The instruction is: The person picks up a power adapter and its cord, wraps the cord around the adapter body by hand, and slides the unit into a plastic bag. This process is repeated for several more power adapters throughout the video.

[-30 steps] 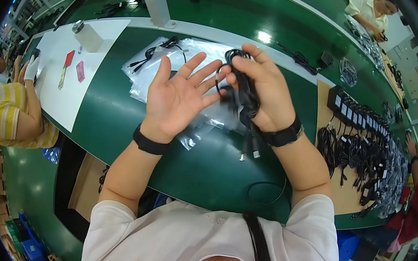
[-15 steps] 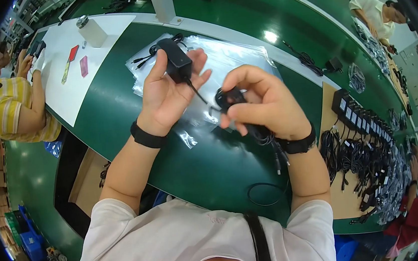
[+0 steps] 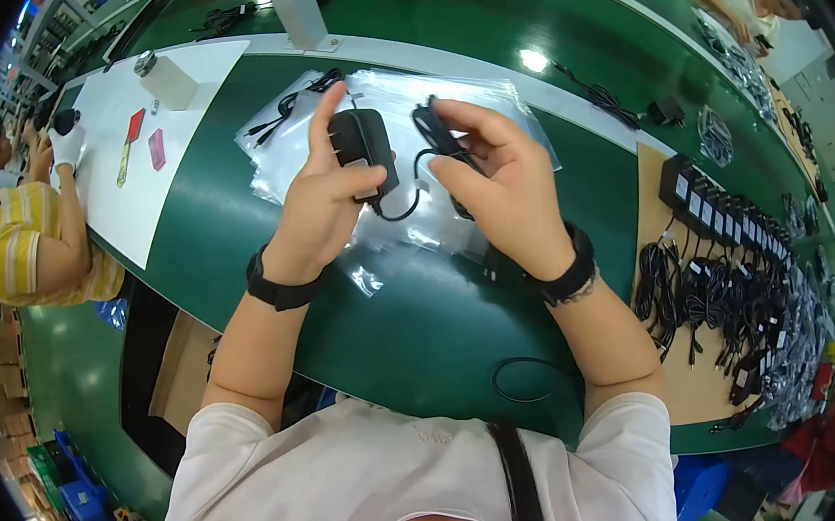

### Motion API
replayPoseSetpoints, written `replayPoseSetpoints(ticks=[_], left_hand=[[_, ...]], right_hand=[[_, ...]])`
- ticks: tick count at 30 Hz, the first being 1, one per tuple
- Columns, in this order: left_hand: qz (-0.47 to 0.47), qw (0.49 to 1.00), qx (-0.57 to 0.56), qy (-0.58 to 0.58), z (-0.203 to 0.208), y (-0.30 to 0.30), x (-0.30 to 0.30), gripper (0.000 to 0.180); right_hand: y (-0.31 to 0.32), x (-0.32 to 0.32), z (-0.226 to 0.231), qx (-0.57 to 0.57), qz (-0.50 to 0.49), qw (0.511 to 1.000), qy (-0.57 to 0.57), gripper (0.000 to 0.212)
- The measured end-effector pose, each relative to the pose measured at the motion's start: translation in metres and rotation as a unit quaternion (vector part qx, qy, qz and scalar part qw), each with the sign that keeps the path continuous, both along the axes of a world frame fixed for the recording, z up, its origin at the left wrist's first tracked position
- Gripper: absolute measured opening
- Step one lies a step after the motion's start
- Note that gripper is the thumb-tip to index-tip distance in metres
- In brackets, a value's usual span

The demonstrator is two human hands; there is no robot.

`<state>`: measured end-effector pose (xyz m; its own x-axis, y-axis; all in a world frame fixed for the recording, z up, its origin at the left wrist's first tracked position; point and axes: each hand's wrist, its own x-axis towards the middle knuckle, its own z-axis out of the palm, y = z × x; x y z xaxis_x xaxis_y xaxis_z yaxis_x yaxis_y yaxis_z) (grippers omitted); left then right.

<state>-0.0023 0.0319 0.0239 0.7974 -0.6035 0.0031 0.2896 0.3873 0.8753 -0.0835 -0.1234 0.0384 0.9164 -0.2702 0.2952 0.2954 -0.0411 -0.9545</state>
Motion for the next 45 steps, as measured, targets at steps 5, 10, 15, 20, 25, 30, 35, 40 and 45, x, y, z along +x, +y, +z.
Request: replayPoseSetpoints(ticks=[5,10,15,20,25,30,35,40,45], left_hand=[[-0.017,0.984,0.123,-0.129,0.001,-0.003,-0.007,0.079],[0.045,0.964,0.186,-0.186,-0.012,-0.012,-0.015,0.070],[0.051,0.933,0.240,-0.265,-0.030,-0.012,-0.012,0.081],[0.054,0.910,0.263,-0.315,-0.025,-0.011,-0.016,0.081],[0.071,0.960,0.160,-0.217,-0.017,-0.010,-0.012,0.063],[0.154,0.977,0.055,-0.134,-0.010,-0.012,-0.013,0.053],[0.284,0.934,-0.006,-0.216,0.000,-0.005,-0.008,0.052],[0.300,0.862,-0.053,-0.406,-0.014,-0.008,-0.013,0.059],[0.154,0.963,-0.064,-0.210,-0.013,-0.015,-0.031,0.056]], right_hand=[[0.008,-0.001,-0.004,-0.034,-0.006,0.999,0.031,0.051],[0.014,0.000,-0.017,-0.027,-0.005,1.000,0.014,0.053],[0.019,-0.001,-0.021,-0.300,-0.031,0.951,-0.065,0.052],[0.017,0.006,-0.046,-0.470,-0.089,0.874,-0.086,0.065],[0.015,0.005,-0.040,-0.352,0.035,0.933,-0.059,0.069],[0.012,0.001,-0.023,-0.215,0.162,0.962,-0.041,0.072],[0.012,-0.023,0.010,-0.137,0.056,0.982,0.115,0.019],[0.024,-0.003,-0.014,0.409,0.139,0.867,0.249,0.035],[0.013,0.003,-0.028,0.160,0.113,0.965,0.176,0.030]])
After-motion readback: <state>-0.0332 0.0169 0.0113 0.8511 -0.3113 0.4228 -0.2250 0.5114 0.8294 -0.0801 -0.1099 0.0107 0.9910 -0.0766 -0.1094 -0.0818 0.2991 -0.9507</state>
